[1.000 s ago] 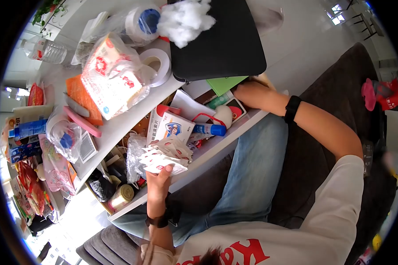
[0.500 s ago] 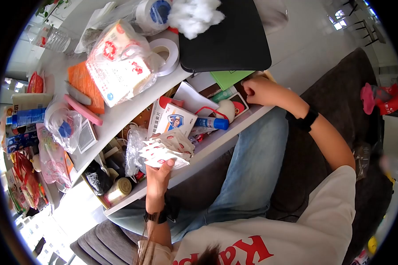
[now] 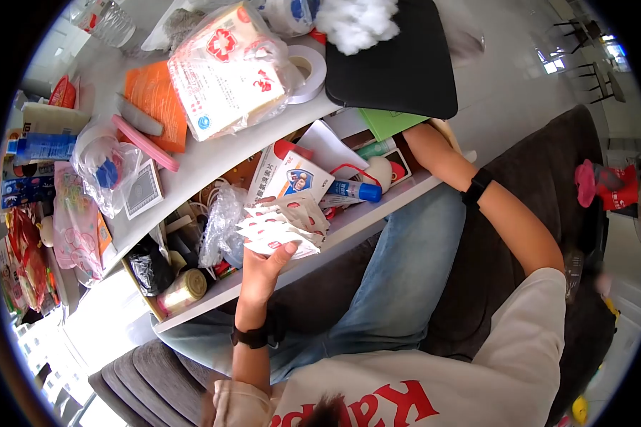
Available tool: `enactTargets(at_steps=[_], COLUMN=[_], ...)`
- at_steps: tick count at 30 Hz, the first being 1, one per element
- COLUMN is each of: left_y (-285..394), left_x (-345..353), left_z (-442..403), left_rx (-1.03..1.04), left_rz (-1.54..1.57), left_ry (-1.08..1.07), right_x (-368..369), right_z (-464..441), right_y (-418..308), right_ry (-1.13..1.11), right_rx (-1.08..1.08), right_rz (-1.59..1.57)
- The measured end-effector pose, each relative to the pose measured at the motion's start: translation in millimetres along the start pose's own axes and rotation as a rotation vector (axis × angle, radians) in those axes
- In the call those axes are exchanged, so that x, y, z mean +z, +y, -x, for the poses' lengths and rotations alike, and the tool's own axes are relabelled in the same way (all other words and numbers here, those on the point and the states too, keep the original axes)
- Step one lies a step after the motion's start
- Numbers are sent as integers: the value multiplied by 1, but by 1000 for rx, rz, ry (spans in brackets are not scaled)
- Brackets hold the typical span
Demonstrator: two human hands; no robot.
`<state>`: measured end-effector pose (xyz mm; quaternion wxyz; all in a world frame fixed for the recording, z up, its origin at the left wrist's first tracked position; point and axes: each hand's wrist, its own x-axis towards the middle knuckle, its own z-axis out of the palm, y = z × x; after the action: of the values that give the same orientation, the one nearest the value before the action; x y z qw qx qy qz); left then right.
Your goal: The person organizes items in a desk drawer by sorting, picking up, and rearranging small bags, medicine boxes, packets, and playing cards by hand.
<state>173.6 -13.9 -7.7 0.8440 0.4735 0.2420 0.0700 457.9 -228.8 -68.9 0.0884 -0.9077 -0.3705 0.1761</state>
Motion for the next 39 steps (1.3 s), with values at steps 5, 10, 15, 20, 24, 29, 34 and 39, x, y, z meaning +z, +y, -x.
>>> enactTargets(at_steps=[5, 10, 15, 20, 24, 29, 34, 39], left_y=[2, 6, 9, 8, 8, 8, 8, 8], left_x=[2, 2, 4, 1, 2, 1, -2, 1], left_z=[-2, 1, 0, -1, -1, -1, -1, -2], left_rx=[-12, -28, 8, -57, -20, -23, -48, -7], left_rz=[-3, -4, 35, 8, 16, -6, -19, 7], left_ry=[-13, -7, -41, -77, -71, -76, -96, -72], right_x=[0, -8, -10, -14, -11, -5, -10, -1], right_z=[-5, -3, 0, 9, 4, -1, -6, -8], right_y=[-2, -14, -5, -1, -6, 0, 4, 13], right_ry=[-50, -5, -24, -49, -11, -2, -143, -163], right_rx=[-67, -118, -137, -112, -177, -240, -131, -9], right_rz=[129, -40, -87, 75, 62, 65, 0, 29])
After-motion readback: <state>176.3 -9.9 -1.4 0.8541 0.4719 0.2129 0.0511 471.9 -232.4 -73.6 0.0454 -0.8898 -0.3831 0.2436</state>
